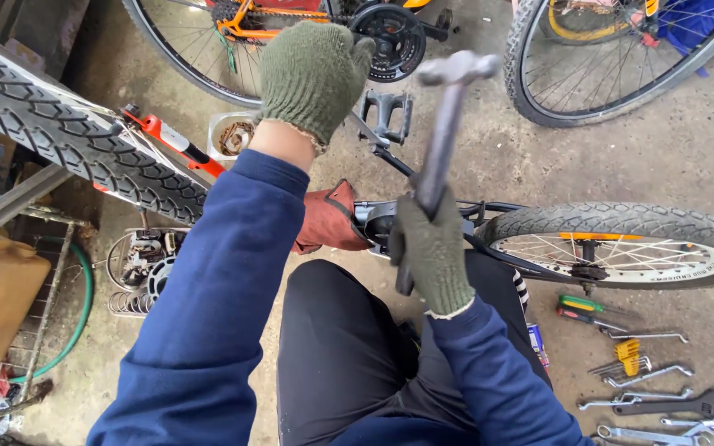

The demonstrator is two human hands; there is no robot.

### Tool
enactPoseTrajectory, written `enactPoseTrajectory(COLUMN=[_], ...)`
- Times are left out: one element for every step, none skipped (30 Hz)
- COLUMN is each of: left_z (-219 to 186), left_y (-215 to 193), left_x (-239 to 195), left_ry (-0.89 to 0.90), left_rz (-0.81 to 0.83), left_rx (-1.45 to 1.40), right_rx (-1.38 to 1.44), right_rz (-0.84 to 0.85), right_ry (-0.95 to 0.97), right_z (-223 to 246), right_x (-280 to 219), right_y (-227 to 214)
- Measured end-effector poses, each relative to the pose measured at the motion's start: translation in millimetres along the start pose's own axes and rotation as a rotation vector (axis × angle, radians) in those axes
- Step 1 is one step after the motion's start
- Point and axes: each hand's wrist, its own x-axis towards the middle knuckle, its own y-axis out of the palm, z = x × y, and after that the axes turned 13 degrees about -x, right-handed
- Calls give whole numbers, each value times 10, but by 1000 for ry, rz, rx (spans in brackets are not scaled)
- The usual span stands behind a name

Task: The person uses a hammer and a wrench to work on a bicycle pedal. They repeatedly strike the pedal with the hammer while holding it in place with the wrench, then use the wrench to tighten the pedal onto the crank arm.

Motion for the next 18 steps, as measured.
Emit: enactPoseTrajectory(left_z=[11,18,25,3,-16,-24,-30,-26,-25,-29,-37,-61,-25,-1,21,78,137,200], left_y=[1,10,18,-46,-110,-184,-255,-334,-414,-416,-416,-404,-380,-350,-320,-333,-345,-360], left_x=[-37,-33,-27,-18,-10,-19,16,51,87,108,131,134,135,145,156,139,122,84], left_ry=[-3,4,12,14,103,188,185,273,356,357,388,422,428,397,367,375,329,280], left_rz=[3,22,41,42,83,126,127,332,539,535,575,620,621,619,617,613,660,710], left_rx=[-3,60,123,119,205,293,292,339,384,386,421,451,448,436,424,420,406,390], right_rx=[-4,-62,-121,-122,-168,-216,-219,-361,-503,-501,-457,-414,-413,-480,-547,-545,-618,-692], right_rz=[-1,-65,-131,-135,-145,-148,-147,-192,-237,-238,-220,-204,-209,-249,-289,-299,-338,-373], right_ry=[4,-51,-106,-105,-125,-144,-143,-110,-77,-80,-86,-85,-82,-58,-33,-32,-122,-209], right_z=[3,19,37,12,-15,-44,-95,-145,-192,-256,-321,-399,-439,-477,-513,-608,-702,-805], right_x=[-10,3,17,5,-8,-25,-42,-58,-76,-97,-116,-158,-162,-166,-171,-150,-129,-125], right_y=[-60,-119,-179,-233,-285,-332,-382,-423,-467,-473,-483,-503,-512,-528,-546,-603,-659,-712])
